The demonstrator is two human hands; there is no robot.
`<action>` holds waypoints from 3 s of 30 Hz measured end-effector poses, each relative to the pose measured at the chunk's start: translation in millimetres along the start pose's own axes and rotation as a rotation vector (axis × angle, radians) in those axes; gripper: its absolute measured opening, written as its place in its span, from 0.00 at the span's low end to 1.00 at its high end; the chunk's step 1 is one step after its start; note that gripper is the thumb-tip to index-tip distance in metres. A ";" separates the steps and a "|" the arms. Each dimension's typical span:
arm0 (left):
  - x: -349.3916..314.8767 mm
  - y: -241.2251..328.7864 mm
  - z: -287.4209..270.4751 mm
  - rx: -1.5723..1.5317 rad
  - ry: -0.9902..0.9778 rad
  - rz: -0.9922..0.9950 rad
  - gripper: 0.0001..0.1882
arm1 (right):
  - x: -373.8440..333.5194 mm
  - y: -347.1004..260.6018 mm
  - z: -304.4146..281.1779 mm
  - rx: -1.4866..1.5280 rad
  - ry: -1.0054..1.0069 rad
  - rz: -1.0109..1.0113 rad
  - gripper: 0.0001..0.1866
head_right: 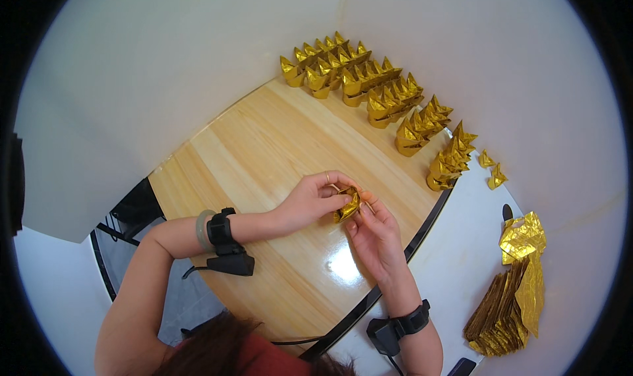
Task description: Folding gold-colored paper sheets into traditional ingot shapes.
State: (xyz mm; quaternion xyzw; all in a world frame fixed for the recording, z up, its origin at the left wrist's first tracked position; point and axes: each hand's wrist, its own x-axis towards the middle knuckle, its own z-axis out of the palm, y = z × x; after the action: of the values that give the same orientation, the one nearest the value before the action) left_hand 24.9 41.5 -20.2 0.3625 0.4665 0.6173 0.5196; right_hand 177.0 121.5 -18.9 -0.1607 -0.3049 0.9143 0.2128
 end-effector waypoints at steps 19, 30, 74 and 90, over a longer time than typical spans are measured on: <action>-2.4 -11.1 -1.0 0.104 0.148 0.063 0.14 | -4.3 7.9 21.2 -1.450 0.164 -0.627 0.28; -7.1 12.3 -6.3 -0.094 0.075 -0.034 0.12 | -4.6 4.0 4.4 -1.145 0.087 -0.612 0.20; -15.0 10.9 5.2 -0.489 -0.080 -0.082 0.11 | -8.7 -8.8 6.2 0.088 -0.116 0.038 0.28; -14.3 4.3 13.6 0.144 0.011 0.216 0.10 | -10.1 -5.3 -16.0 0.446 -0.155 0.087 0.19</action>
State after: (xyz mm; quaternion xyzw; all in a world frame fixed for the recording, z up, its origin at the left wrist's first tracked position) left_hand 39.1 30.1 -11.4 0.4436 0.4708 0.6363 0.4202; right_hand 194.0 128.2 -26.1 -0.0520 -0.1038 0.9769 0.1793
